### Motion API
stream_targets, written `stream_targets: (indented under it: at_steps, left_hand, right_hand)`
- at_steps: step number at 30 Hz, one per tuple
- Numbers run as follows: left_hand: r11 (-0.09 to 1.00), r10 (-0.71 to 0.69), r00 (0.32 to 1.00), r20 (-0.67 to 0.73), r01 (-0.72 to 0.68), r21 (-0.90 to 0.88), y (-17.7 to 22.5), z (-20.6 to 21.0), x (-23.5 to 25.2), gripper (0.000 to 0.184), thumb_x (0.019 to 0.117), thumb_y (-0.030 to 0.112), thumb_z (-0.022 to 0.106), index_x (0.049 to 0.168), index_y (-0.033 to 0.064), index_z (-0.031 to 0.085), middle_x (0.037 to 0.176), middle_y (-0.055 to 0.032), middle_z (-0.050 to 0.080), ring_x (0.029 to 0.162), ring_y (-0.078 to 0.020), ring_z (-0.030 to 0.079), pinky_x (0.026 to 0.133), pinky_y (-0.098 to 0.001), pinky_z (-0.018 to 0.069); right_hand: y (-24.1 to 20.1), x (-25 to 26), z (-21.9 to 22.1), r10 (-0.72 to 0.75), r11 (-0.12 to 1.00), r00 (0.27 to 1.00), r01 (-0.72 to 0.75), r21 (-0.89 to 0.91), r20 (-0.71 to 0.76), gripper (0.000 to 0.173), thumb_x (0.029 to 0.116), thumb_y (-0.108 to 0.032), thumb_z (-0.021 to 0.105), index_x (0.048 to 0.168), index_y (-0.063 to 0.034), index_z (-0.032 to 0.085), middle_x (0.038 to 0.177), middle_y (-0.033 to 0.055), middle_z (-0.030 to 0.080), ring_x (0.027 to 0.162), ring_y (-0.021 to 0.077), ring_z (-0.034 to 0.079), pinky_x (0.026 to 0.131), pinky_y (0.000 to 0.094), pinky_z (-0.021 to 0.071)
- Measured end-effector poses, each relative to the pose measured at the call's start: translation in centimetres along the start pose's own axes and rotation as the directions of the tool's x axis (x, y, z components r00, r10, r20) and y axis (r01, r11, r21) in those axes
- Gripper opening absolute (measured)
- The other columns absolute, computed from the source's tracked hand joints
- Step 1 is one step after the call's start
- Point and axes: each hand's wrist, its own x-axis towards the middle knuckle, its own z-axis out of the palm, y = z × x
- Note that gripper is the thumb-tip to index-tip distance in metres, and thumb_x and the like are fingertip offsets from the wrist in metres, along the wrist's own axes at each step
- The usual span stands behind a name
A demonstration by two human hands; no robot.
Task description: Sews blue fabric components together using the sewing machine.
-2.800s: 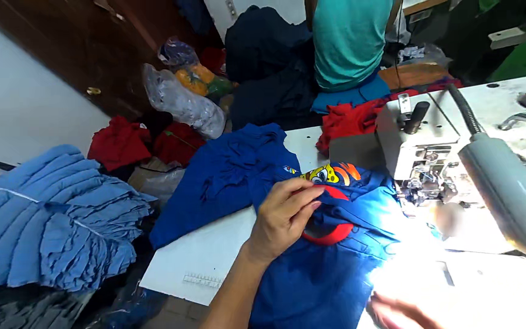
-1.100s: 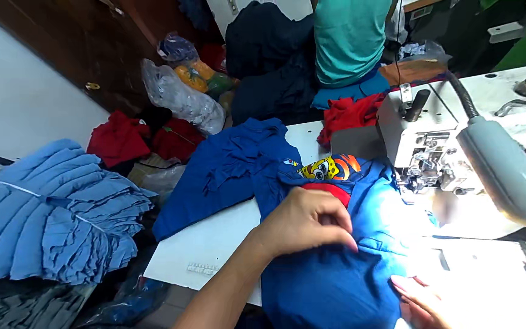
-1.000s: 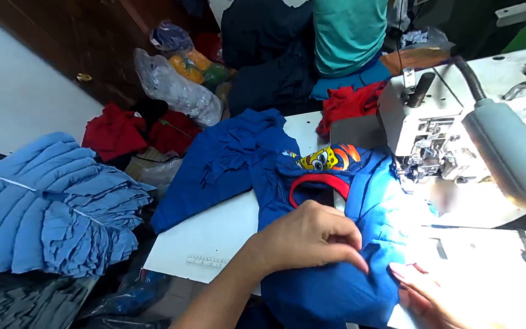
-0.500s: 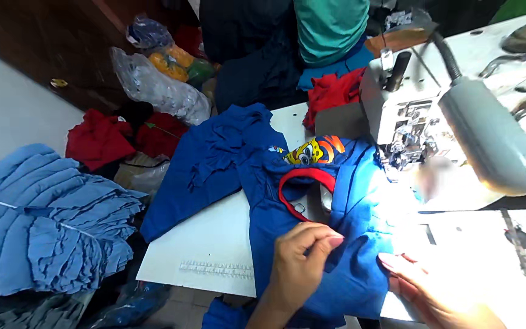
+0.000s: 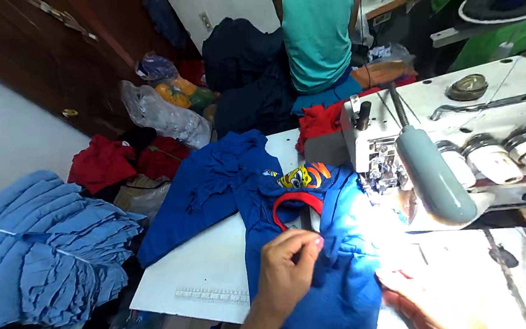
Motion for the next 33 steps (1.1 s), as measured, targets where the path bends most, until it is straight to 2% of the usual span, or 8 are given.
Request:
stream_targets:
  at_steps: [7,13,17,20,24,27,30,33]
  left_hand:
    - [0.989,0.144,0.908,0.393,-0.118,-0.088,4.8,0.6,4.6,0.019,0.0986,0.009,0.052,0.087,0.0028,0.066,0.076,-0.0004,0.062,0.071,-0.0027,0.059,0.064,-0.0182,0.0504]
    - [0.985,0.077,0.914,0.397,-0.008,-0.172,2.2,-2.6,7.3,0.016,0.0958,0.012,0.062,0.089,0.0066,0.076,0.112,-0.0018,0.07,0.107,-0.0099,0.066,0.088,-0.0253,0.0574]
    - [0.955,0.223,0.858,0.463,-0.097,-0.28,3.2,-3.2,7.2,0.016,0.0915,0.013,0.066,0.081,0.0047,0.074,0.102,-0.0028,0.073,0.101,-0.0084,0.068,0.083,-0.0227,0.0592]
    - [0.952,0.278,0.828,0.488,-0.17,-0.254,4.4,-2.4,6.1,0.017,0.0947,0.01,0.062,0.085,0.0017,0.073,0.095,-0.0029,0.073,0.098,-0.0062,0.068,0.084,-0.0219,0.0581]
    - [0.979,0.03,0.929,0.368,0.048,-0.199,5.8,-1.0,6.2,0.021,0.1062,0.013,0.047,0.099,0.0067,0.065,0.08,0.0023,0.062,0.068,-0.0031,0.059,0.059,-0.0187,0.0508]
    - [0.998,0.045,0.931,0.362,-0.031,-0.046,6.1,0.4,5.7,0.014,0.1035,0.014,0.052,0.093,0.008,0.059,0.071,0.0039,0.054,0.061,-0.001,0.052,0.054,-0.0156,0.0439]
    - [0.969,0.184,0.903,0.389,-0.234,0.084,4.1,0.2,3.6,0.023,0.0877,0.026,0.078,0.092,0.0065,0.068,0.081,0.002,0.063,0.076,-0.0005,0.06,0.067,-0.0141,0.0511]
    - [0.929,0.305,0.886,0.35,-0.357,0.094,2.0,1.2,2.3,0.009,0.0883,0.013,0.074,0.091,0.0047,0.077,0.087,-0.0033,0.06,0.079,-0.004,0.058,0.069,-0.0128,0.0501]
  right_hand:
    - [1.5,0.0,1.4,-0.087,0.982,0.995,0.078,0.17,0.051,0.01,0.0929,-0.008,0.07,0.103,-0.0061,0.07,0.089,0.0029,0.076,0.082,0.01,0.073,0.078,0.0284,0.0613]
    - [1.2,-1.0,0.1,-0.048,0.999,0.997,0.048,-0.011,-0.055,0.003,0.0939,-0.01,0.067,0.096,-0.009,0.068,0.084,-0.0016,0.072,0.074,0.0079,0.069,0.068,0.026,0.06]
    - [1.6,-0.9,0.9,-0.6,0.695,0.772,0.374,-0.615,-0.208,0.044,0.0889,-0.028,0.076,0.117,0.0042,0.064,0.108,0.0105,0.068,0.097,0.0077,0.065,0.084,0.0234,0.056]
    - [1.2,-0.3,2.3,-0.795,0.477,0.598,0.506,-0.719,-0.106,0.04,0.0955,-0.033,0.07,0.116,0.0006,0.062,0.107,0.0127,0.066,0.099,0.0059,0.06,0.085,0.0187,0.0498]
    - [2.9,0.5,7.9,-0.694,0.437,0.649,0.723,-0.535,0.311,0.038,0.1039,-0.024,0.056,0.13,0.0027,0.061,0.126,0.0172,0.067,0.121,0.0196,0.063,0.104,0.0353,0.0518]
    - [3.2,-1.4,9.7,-0.555,0.429,0.662,0.747,-0.508,0.504,0.027,0.0974,-0.018,0.063,0.117,-0.0006,0.071,0.118,0.02,0.07,0.114,0.03,0.068,0.097,0.0396,0.0556]
    - [3.4,-2.9,5.7,-0.689,0.429,0.698,0.611,-0.665,0.197,0.026,0.0999,-0.026,0.065,0.112,-0.0032,0.068,0.112,0.0157,0.071,0.111,0.0215,0.067,0.099,0.0362,0.0525]
    - [3.5,-0.9,2.5,-0.509,0.811,0.835,0.384,-0.441,-0.21,0.042,0.0873,-0.023,0.076,0.117,0.0026,0.06,0.103,0.0055,0.07,0.093,0.0042,0.068,0.081,0.0188,0.0569]
